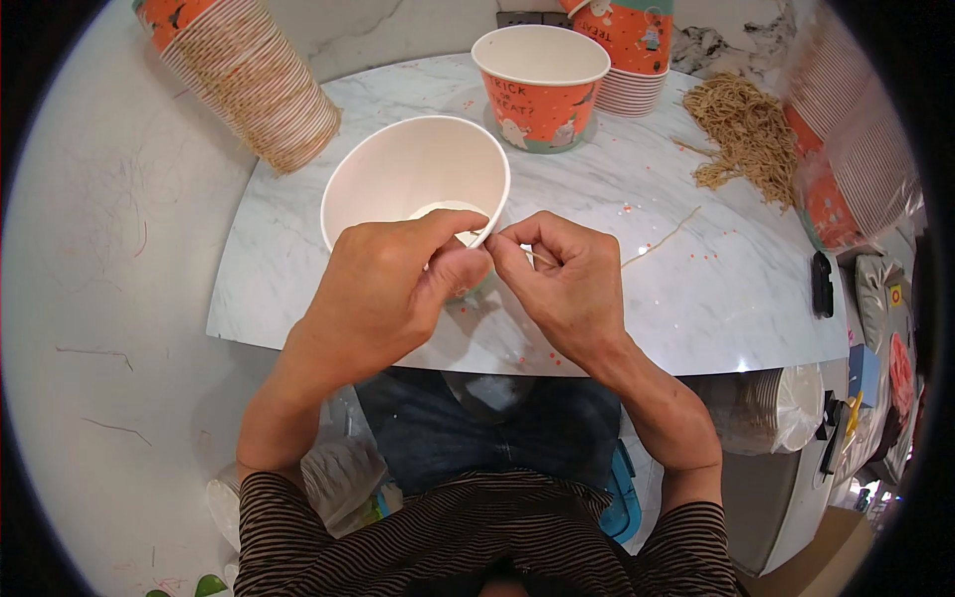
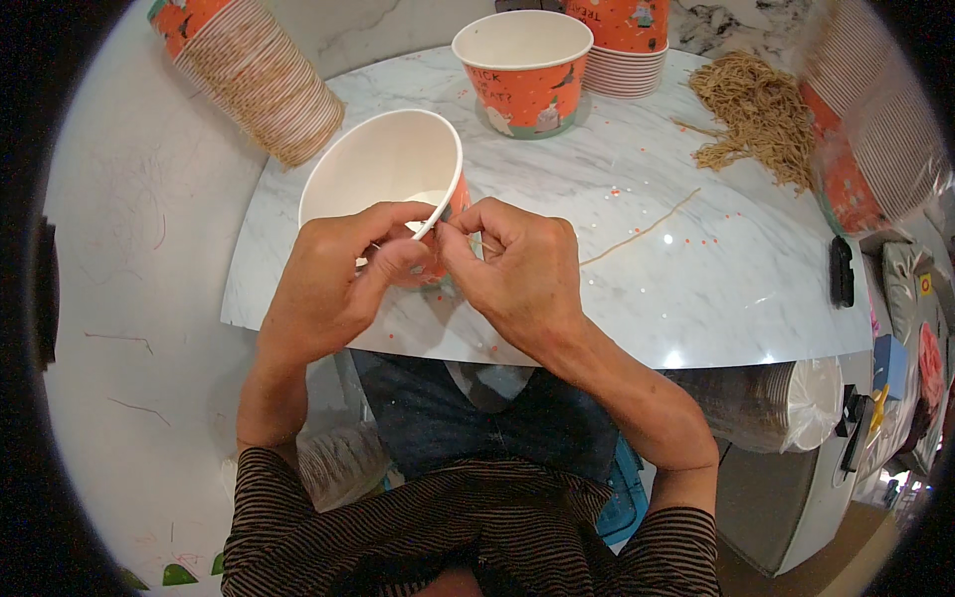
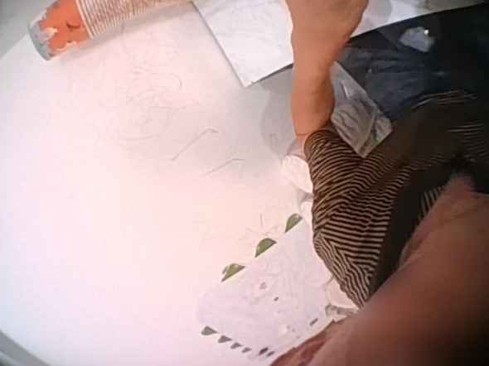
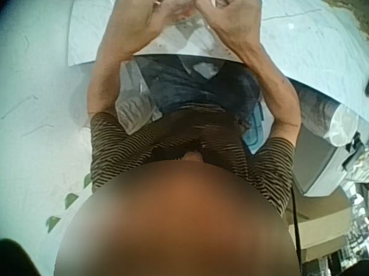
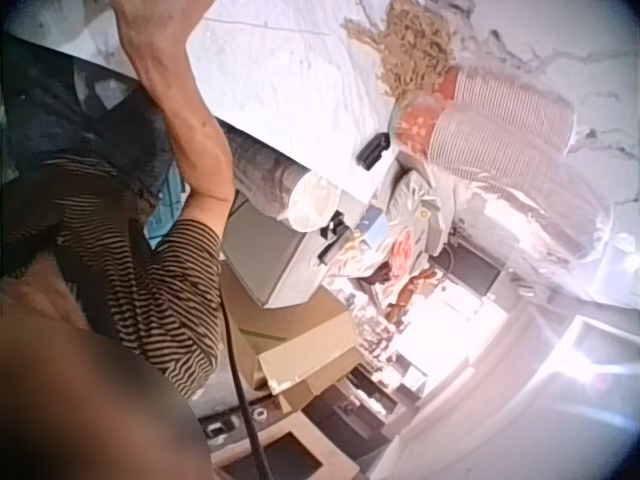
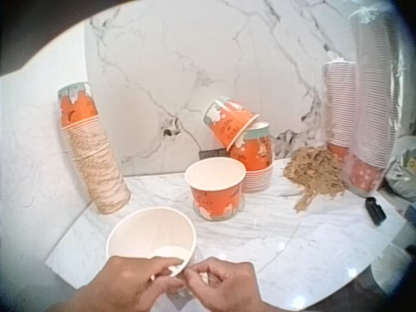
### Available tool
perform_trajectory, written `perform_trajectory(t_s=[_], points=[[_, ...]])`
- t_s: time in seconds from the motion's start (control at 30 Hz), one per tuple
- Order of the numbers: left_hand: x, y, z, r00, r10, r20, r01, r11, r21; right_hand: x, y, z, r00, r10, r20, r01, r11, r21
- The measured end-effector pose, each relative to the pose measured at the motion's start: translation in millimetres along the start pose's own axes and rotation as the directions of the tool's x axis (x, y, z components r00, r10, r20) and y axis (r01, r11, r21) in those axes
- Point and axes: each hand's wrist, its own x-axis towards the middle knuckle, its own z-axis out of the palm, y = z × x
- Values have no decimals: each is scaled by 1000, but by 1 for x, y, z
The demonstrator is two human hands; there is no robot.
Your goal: Threading a thin elastic band through pre-punched holes in paper snack bowls for assembly.
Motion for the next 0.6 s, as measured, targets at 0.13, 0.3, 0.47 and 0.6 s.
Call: perform_trajectory(t_s=[0.13, 0.3, 0.47, 0.6], points=[[9, -11, -5, 990, 134, -48, -132, 990, 38, 2, -1, -2, 1000, -7, 20, 7, 1000, -4], [25, -3, -19, 983, 4, 181, -24, 994, 109, 2, -2, -3, 998, 25, 55, -24, 1000, -14], [31, -4, -18, 976, -51, 214, 18, 988, 152, 1, 2, -3, 997, 14, 75, -20, 997, 74], [30, -12, -20, 980, -13, 197, -15, 990, 143, 3, 4, -10, 987, 26, 156, -46, 991, 126]])
